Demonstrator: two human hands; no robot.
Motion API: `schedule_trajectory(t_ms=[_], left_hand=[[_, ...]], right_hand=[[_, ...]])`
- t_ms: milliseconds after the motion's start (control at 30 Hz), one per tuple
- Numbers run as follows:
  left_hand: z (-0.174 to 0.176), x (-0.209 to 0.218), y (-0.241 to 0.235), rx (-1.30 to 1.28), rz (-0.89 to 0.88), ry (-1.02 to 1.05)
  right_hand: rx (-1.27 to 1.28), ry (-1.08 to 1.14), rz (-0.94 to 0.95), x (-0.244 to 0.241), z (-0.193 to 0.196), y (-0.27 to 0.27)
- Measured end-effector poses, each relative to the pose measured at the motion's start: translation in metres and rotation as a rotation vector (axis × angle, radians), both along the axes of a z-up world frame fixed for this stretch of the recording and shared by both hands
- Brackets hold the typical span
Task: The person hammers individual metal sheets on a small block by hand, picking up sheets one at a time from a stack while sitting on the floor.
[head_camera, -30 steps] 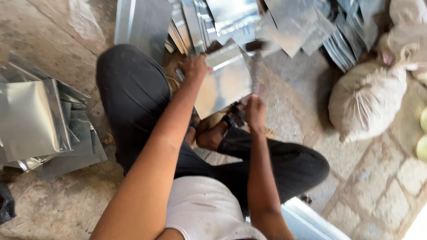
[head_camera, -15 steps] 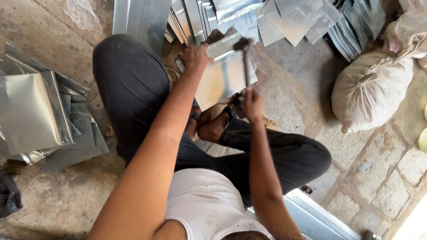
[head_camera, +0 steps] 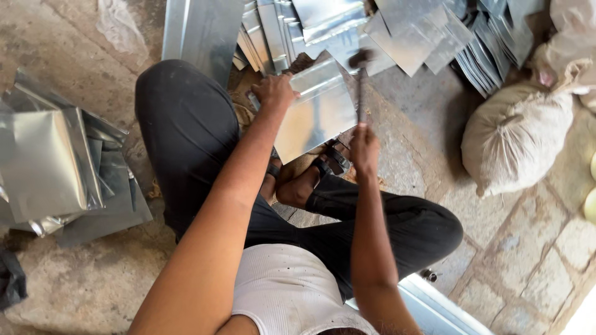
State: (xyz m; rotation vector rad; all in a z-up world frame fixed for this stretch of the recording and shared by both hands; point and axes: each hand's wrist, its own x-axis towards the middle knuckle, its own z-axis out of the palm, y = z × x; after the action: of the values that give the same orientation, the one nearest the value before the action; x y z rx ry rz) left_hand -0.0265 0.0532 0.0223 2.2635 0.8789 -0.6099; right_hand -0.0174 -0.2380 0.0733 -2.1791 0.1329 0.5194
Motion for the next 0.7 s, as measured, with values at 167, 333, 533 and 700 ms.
schedule_trajectory(t_ms=[167, 333, 533, 700], left_hand=[[-0.001, -0.003, -0.002, -0.036, -0.038, 0.02], [0.007, -0.004, 0.001, -0.034, -0.006, -0.004], [0.019, -0.006, 0.001, -0.025, -0.01, 0.026], [0.016, -0.006, -0.002, -0.024, -0.011, 0.062]], right_hand=[[0.245, -0.417, 0.078, -0.019, -0.034, 0.007], [-0.056, -0.131, 0.15, 0.001, -0.027, -0.008], [-0.114, -0.392, 0.131, -0.017, -0.044, 0.002], [-0.095, -0.158, 0.067, 0.015, -0.039, -0.018]])
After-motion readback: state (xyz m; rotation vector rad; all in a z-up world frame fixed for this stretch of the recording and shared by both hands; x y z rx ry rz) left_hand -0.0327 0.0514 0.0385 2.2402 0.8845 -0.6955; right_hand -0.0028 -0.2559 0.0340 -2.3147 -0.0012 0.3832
